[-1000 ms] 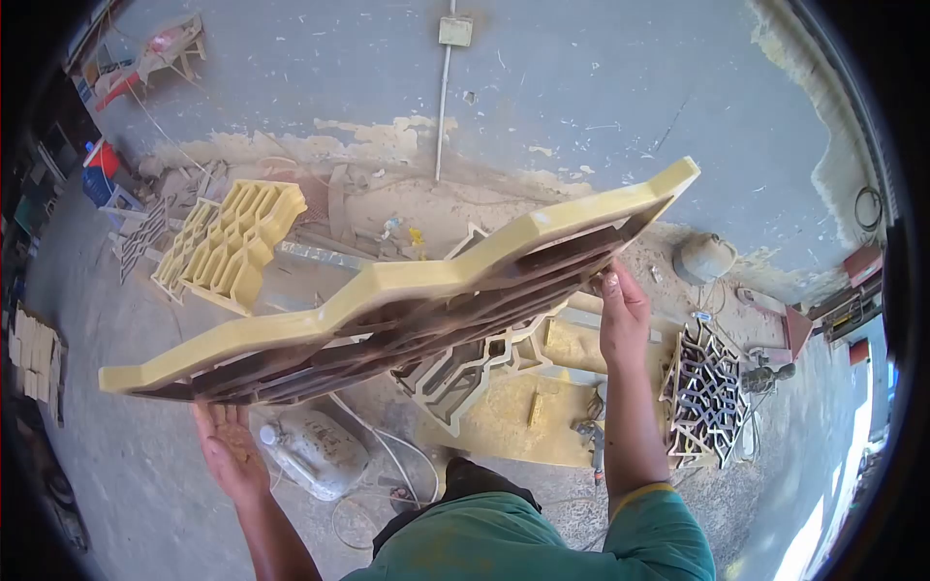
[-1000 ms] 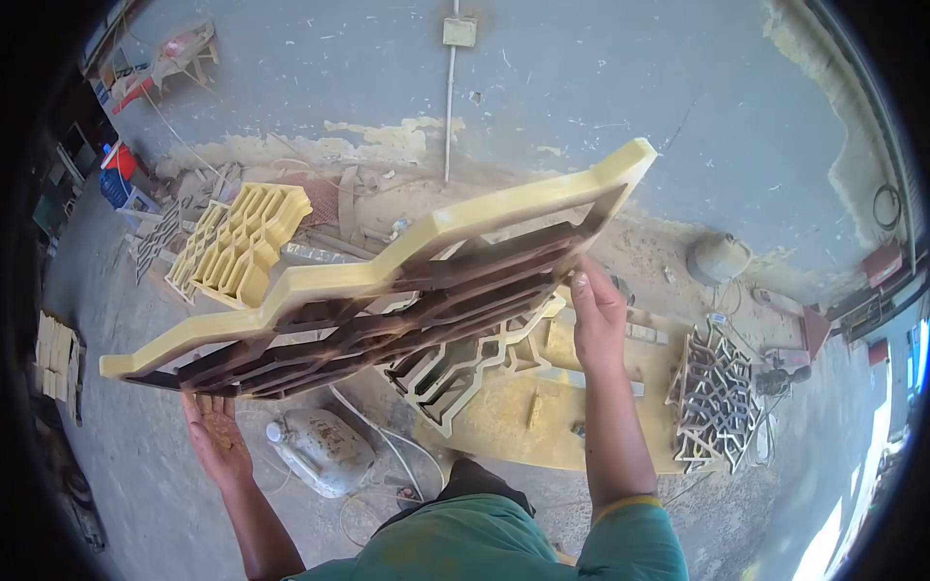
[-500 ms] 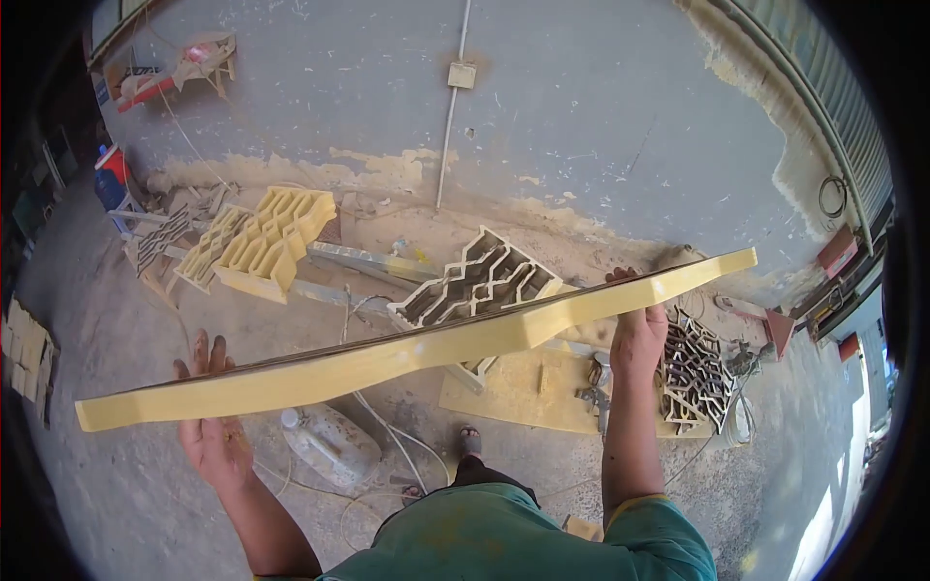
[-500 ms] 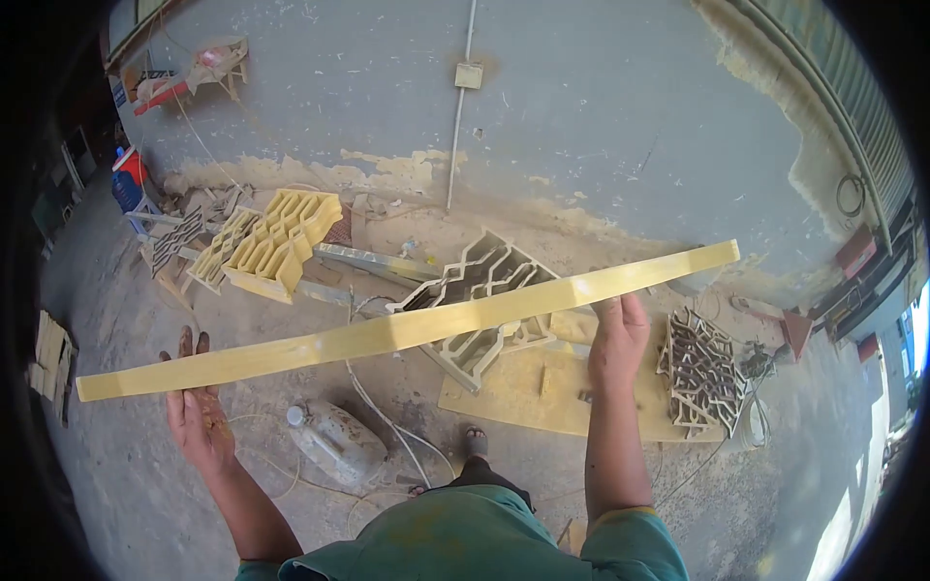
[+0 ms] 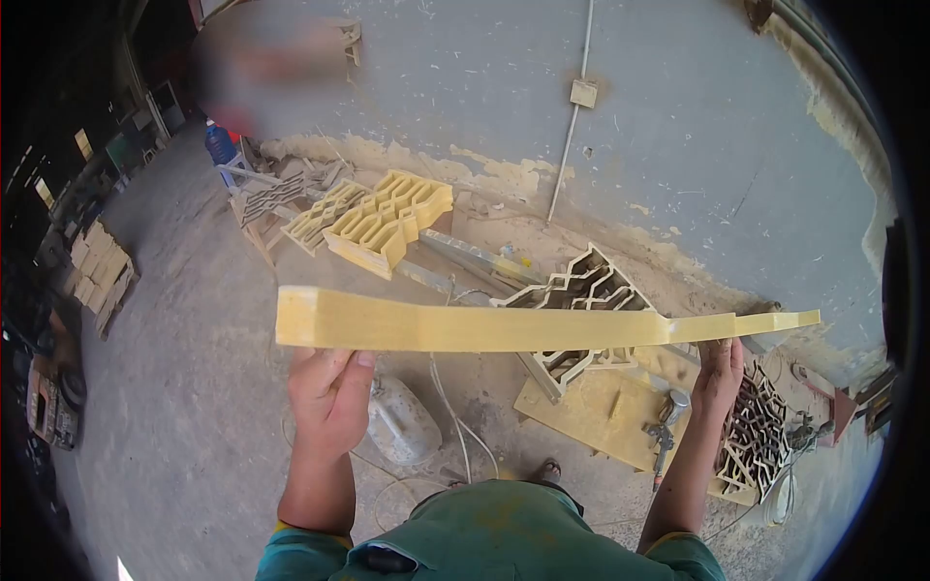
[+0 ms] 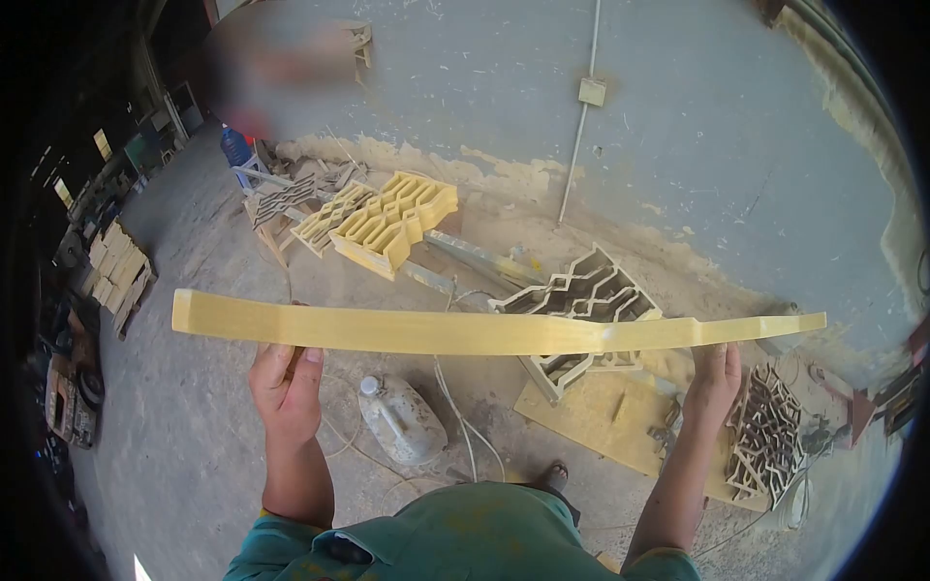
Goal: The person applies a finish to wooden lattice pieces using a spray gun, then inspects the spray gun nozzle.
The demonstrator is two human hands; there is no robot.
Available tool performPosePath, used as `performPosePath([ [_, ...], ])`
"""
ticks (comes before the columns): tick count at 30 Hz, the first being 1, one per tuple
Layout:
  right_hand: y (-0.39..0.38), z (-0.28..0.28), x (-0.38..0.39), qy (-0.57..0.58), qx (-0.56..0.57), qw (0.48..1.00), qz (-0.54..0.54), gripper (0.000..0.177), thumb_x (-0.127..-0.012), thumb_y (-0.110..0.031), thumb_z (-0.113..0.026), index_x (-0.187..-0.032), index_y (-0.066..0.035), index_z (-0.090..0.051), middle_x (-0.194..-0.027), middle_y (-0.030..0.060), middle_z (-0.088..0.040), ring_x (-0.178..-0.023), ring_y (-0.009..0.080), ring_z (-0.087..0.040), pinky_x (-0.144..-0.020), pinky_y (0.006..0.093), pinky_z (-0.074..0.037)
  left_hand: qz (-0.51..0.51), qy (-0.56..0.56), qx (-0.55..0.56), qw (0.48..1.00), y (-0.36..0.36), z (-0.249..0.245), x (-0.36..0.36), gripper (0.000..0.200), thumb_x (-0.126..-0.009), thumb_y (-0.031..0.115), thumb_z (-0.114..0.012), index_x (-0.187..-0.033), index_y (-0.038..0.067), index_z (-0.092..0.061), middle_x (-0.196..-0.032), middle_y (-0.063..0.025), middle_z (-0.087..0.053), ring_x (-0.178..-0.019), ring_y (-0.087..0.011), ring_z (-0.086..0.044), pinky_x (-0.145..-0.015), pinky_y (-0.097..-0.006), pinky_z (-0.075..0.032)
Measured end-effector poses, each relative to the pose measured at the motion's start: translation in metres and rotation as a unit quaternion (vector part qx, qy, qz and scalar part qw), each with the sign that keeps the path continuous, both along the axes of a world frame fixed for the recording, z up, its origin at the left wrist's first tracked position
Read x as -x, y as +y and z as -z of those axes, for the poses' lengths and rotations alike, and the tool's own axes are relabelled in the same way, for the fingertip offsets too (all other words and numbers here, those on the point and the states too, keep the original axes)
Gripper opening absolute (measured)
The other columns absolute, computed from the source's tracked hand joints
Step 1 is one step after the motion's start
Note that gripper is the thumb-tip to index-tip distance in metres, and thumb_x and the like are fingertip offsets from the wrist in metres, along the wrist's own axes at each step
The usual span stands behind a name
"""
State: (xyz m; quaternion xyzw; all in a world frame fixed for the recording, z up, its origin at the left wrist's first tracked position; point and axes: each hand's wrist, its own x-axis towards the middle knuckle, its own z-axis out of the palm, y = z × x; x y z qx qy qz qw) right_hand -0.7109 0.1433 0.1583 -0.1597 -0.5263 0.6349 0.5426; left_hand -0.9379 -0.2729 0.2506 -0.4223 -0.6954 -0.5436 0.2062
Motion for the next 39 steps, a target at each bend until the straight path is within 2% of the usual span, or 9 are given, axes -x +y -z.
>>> performPosePath([
  [2, 0.028, 0.027, -0.011, -0.002, 0.029, 0.999, -0.013, 0.032, -0.096, -0.014, -0.051, -0.122, 0.004, -0.049, -0.115, 0.013, -0.059, -0.107, 0.0225, -0.057, -0.098, 0.0383, -0.044, -0.015, 0.025, 0.0, 1.0, 0.025, -0.005, -0.01, 0.024, -0.083, -0.008, -0.054, -0.106, -0.009, -0.06, -0.103, -0.0181, -0.059, -0.089, -0.0254, -0.058, -0.08, -0.0323, -0.045],
  [9, 0.102, 0.08, -0.033, -0.046, 0.112, 0.993, -0.012, 0.031, -0.096, -0.015, -0.051, -0.125, -0.004, -0.048, -0.118, 0.0102, -0.058, -0.105, 0.0206, -0.059, -0.093, 0.0358, -0.046, 0.03, 0.066, 0.12, 0.99, 0.122, -0.02, -0.036, 0.044, -0.078, -0.01, -0.056, -0.122, -0.003, -0.055, -0.105, -0.0196, -0.057, -0.091, -0.0275, -0.058, -0.08, -0.032, -0.045],
  [10, 0.11, 0.08, -0.034, -0.041, 0.127, 0.991, -0.004, 0.024, -0.096, -0.013, -0.052, -0.119, -0.009, -0.051, -0.103, 0.003, -0.062, -0.085, 0.0117, -0.061, -0.078, 0.0269, -0.052, 0.036, 0.072, 0.137, 0.987, 0.138, -0.021, -0.041, 0.048, -0.077, -0.01, -0.057, -0.124, -0.003, -0.054, -0.104, -0.0197, -0.057, -0.091, -0.0279, -0.058, -0.08, -0.0319, -0.046],
  [14, 0.166, 0.102, -0.045, -0.036, 0.17, 0.985, -0.015, 0.024, -0.097, -0.014, -0.05, -0.119, -0.008, -0.051, -0.104, 0.0018, -0.062, -0.085, 0.0116, -0.061, -0.078, 0.0257, -0.052, 0.089, 0.11, 0.21, 0.967, 0.197, -0.022, -0.058, 0.053, -0.075, -0.009, -0.059, -0.127, -0.002, -0.052, -0.103, -0.0204, -0.057, -0.09, -0.0296, -0.058, -0.079, -0.0318, -0.046],
  [17, 0.213, 0.132, -0.056, -0.047, 0.207, 0.977, -0.027, 0.024, -0.097, -0.014, -0.049, -0.121, -0.008, -0.051, -0.107, 0.0021, -0.062, -0.088, 0.0119, -0.061, -0.077, 0.027, -0.052, 0.095, 0.055, 0.24, 0.965, 0.236, -0.02, -0.071, 0.054, -0.075, -0.009, -0.06, -0.127, -0.002, -0.052, -0.103, -0.02, -0.056, -0.091, -0.0303, -0.058, -0.08, -0.033, -0.046],
  [18, 0.225, 0.137, -0.06, -0.076, 0.187, 0.978, -0.054, 0.034, -0.098, -0.017, -0.048, -0.13, -0.005, -0.046, -0.118, 0.0058, -0.057, -0.102, 0.0119, -0.055, -0.089, 0.0316, -0.045, 0.083, 0.02, 0.229, 0.97, 0.248, -0.017, -0.073, 0.053, -0.076, -0.01, -0.06, -0.128, -0.002, -0.051, -0.103, -0.0186, -0.057, -0.091, -0.0284, -0.058, -0.08, -0.0323, -0.046],
  [24, 0.27, 0.141, -0.064, -0.029, 0.17, 0.982, -0.077, 0.029, -0.098, -0.018, -0.047, -0.122, -0.003, -0.052, -0.111, 0.0048, -0.06, -0.096, 0.0113, -0.057, -0.083, 0.027, -0.045, 0.1, -0.304, 0.105, 0.942, 0.296, 0.013, -0.073, 0.041, -0.086, -0.008, -0.053, -0.126, -0.003, -0.05, -0.107, -0.0061, -0.06, -0.093, -0.0122, -0.056, -0.082, -0.0268, -0.046],
  [27, 0.279, 0.136, -0.07, -0.026, 0.207, 0.976, -0.063, 0.026, -0.098, -0.016, -0.047, -0.119, -0.002, -0.054, -0.109, 0.0049, -0.061, -0.093, 0.0121, -0.058, -0.083, 0.0253, -0.045, 0.07, -0.346, 0.117, 0.928, 0.31, 0.017, -0.072, 0.039, -0.085, -0.01, -0.053, -0.124, -0.003, -0.052, -0.099, -0.0042, -0.06, -0.095, -0.0126, -0.057, -0.083, -0.0255, -0.046],
  [39, 0.308, 0.132, -0.113, -0.018, 0.302, 0.947, -0.104, 0.02, -0.096, -0.012, -0.05, -0.111, -0.001, -0.058, -0.104, 0.0049, -0.063, -0.095, 0.0118, -0.058, -0.085, 0.0263, -0.045, 0.079, -0.399, 0.082, 0.91, 0.345, 0.03, -0.065, 0.036, -0.086, -0.003, -0.054, -0.122, -0.003, -0.052, -0.101, -0.005, -0.06, -0.085, -0.0109, -0.056, -0.074, -0.0255, -0.047],
])
